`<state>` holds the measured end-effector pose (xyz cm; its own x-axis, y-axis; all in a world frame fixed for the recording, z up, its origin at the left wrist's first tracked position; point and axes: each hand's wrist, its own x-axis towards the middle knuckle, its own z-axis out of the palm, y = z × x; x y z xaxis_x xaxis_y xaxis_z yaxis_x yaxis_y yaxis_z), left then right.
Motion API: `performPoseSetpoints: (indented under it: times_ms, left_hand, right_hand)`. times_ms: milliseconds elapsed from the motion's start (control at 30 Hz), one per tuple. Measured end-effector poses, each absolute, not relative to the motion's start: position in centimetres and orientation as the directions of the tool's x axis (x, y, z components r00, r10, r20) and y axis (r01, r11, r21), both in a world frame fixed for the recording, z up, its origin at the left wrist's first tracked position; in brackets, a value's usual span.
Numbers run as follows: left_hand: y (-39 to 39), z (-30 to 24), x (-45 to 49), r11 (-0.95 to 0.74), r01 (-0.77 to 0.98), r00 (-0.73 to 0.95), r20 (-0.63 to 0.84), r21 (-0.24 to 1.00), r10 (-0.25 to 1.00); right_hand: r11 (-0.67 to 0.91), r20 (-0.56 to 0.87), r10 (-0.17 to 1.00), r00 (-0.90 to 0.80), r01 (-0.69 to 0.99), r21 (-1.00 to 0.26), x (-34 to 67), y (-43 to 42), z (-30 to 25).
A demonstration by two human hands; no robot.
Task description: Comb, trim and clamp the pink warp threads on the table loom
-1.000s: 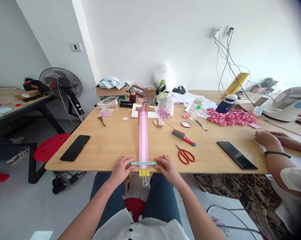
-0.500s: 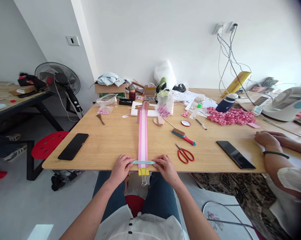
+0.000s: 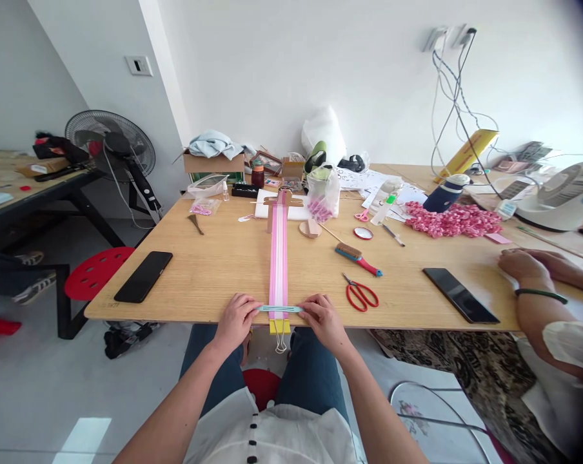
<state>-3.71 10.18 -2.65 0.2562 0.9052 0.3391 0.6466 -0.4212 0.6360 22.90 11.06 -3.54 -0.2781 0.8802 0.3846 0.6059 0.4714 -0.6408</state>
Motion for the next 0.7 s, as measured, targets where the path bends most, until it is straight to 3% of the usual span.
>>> performPoseSetpoints:
  times_ms: [700]
  left_hand:
    - [10.04, -2.75, -3.92, -0.429, 0.632, 0.267, 0.338, 0.646, 0.902]
  right_hand:
    - [0.449, 0.356, 0.893, -0.275, 0.588, -0.672, 22.99, 10.95, -3.25]
